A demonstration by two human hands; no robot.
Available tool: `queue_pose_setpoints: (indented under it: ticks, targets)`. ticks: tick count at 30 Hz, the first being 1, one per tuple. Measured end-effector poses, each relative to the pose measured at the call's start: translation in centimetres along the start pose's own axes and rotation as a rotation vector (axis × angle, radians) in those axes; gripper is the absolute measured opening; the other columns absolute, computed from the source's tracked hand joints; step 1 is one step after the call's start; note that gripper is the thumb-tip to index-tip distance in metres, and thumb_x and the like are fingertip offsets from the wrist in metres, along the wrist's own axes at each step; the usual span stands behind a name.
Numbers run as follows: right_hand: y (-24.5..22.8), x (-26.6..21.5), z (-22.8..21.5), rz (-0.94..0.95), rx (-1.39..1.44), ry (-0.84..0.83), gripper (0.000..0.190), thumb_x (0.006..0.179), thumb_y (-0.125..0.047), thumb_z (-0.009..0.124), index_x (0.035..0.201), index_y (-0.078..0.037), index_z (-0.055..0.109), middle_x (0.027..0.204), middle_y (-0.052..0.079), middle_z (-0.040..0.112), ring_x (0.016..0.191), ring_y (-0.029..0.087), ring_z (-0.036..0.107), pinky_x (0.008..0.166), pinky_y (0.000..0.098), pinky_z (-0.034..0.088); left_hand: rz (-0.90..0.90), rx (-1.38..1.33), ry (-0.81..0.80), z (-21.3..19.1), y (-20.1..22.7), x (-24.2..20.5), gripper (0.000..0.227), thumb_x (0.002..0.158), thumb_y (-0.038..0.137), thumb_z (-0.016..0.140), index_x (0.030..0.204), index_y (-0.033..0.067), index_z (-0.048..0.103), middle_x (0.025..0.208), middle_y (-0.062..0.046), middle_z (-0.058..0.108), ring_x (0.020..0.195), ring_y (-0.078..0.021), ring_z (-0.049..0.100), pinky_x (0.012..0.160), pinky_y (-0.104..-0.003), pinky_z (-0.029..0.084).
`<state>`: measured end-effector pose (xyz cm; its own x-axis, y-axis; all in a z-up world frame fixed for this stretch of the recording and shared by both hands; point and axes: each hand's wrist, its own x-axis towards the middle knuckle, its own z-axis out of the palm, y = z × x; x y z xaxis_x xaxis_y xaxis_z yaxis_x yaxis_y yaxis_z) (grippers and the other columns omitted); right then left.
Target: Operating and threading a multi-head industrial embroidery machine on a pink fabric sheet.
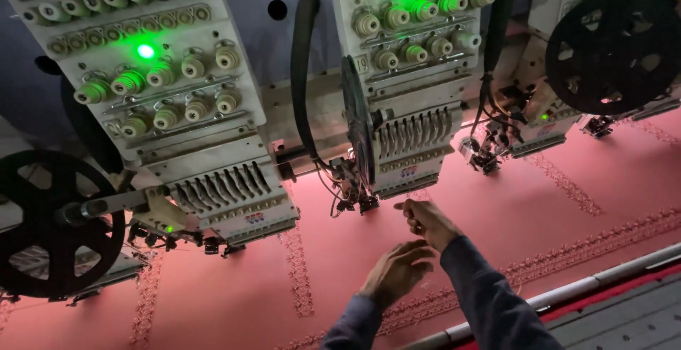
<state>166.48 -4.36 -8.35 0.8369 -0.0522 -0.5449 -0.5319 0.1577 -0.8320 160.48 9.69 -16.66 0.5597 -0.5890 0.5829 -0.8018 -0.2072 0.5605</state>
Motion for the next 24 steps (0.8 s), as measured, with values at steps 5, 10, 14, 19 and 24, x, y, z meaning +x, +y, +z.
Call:
queue_pose_setpoints:
  ticks: [5, 10, 14, 19, 24]
  targets:
    - [-2.3, -2.5, 1.8, -0.156, 0.136, -0.1, 0.024, 0.085, -0.009, 0.079, 0.096, -0.016, 0.059, 0.078, -0.002, 0.044, 0.063, 0.008, 0.034, 0.054, 0.0214, 0.032, 0.15, 0.095, 0.076, -1.8, -0.4, 0.8, 0.013, 0.093, -0.008, 0.072, 0.101, 0.0018, 0.075, 0.113, -0.014, 0.076, 0.112, -0.0327, 0.073, 0.103, -0.045, 0.06]
    - [-2.4, -1.1, 4.2, -0.066, 0.093, 0.148, 0.021, 0.084, -0.014, 0.075, 0.086, -0.018, 0.054, 0.092, 0.0, 0.042, 0.074, 0.015, 0.018, 0.061, 0.032, 0.021, -0.137, -0.107, 0.218, -3.4, -0.9, -0.2, 0.009, 0.101, 0.0, 0.062, 0.1, -0.0011, 0.071, 0.103, -0.015, 0.074, 0.093, -0.0308, 0.07, 0.081, -0.041, 0.058]
    - [2.0, 3.1, 1.4, -0.25, 0.099, 0.054, 0.019, 0.089, -0.005, 0.061, 0.096, -0.001, 0.079, 0.125, 0.011, 0.062, 0.115, 0.027, 0.044, 0.101, 0.0336, 0.021, -0.327, -0.16, 0.245, -3.6, -0.7, -1.7, 0.013, 0.103, 0.005, 0.059, 0.097, 0.0052, 0.071, 0.099, -0.01, 0.074, 0.092, -0.0258, 0.071, 0.082, -0.037, 0.057]
    - [4.8, 3.4, -0.6, -0.143, -0.772, 0.177, 0.029, 0.078, -0.041, 0.072, 0.086, -0.013, 0.076, 0.095, 0.007, 0.07, 0.094, 0.024, 0.065, 0.08, 0.0393, 0.049, -0.697, -0.361, 0.47, -3.5, -4.1, -6.8, 0.048, 0.054, -0.008, 0.034, 0.092, 0.0136, 0.055, 0.077, -0.001, 0.056, 0.073, -0.015, 0.052, 0.062, -0.03, 0.039]
    - [3.5, -1.3, 1.8, -0.147, -1.299, 0.217, 0.046, 0.079, -0.056, 0.076, 0.087, -0.014, 0.058, 0.089, 0.011, 0.06, 0.084, 0.033, 0.064, 0.078, 0.0468, 0.051, -0.869, -0.361, 0.573, -3.5, -1.7, -5.8, 0.046, 0.069, -0.011, 0.034, 0.099, 0.0104, 0.061, 0.081, -0.006, 0.068, 0.075, -0.0194, 0.062, 0.074, -0.032, 0.051]
